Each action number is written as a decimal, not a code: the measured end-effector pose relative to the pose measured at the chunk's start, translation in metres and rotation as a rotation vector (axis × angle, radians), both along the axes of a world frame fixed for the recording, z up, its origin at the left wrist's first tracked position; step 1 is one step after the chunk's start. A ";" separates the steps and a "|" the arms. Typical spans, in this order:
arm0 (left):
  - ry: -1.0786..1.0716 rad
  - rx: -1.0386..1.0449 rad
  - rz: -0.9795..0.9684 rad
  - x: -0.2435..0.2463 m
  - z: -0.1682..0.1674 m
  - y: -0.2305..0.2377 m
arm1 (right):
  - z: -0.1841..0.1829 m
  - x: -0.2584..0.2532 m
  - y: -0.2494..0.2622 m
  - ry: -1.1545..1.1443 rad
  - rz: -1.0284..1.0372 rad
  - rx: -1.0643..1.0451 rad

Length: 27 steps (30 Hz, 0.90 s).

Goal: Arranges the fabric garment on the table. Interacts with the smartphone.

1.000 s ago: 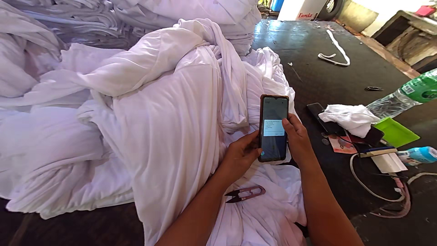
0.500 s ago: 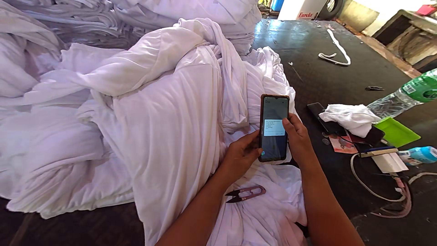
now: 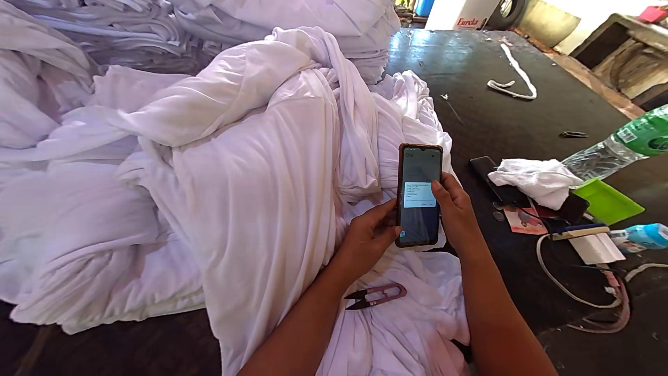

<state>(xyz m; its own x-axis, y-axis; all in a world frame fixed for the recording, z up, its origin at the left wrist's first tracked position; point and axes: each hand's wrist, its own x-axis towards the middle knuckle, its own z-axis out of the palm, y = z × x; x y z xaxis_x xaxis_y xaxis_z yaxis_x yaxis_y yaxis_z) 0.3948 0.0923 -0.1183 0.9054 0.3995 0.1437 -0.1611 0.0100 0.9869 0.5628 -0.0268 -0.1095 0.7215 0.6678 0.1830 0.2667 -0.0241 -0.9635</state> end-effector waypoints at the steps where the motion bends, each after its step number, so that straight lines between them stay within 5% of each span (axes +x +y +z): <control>1: 0.001 -0.001 0.000 0.000 0.000 0.000 | 0.001 0.000 0.000 -0.001 -0.001 -0.004; 27: 0.012 -0.013 -0.004 0.000 0.000 0.000 | 0.001 0.000 0.000 0.003 -0.006 -0.016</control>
<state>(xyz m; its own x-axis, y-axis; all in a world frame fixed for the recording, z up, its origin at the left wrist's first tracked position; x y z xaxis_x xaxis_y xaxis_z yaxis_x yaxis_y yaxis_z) 0.3952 0.0923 -0.1181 0.9087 0.3974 0.1277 -0.1493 0.0236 0.9885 0.5626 -0.0272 -0.1090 0.7258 0.6666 0.1695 0.2632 -0.0415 -0.9638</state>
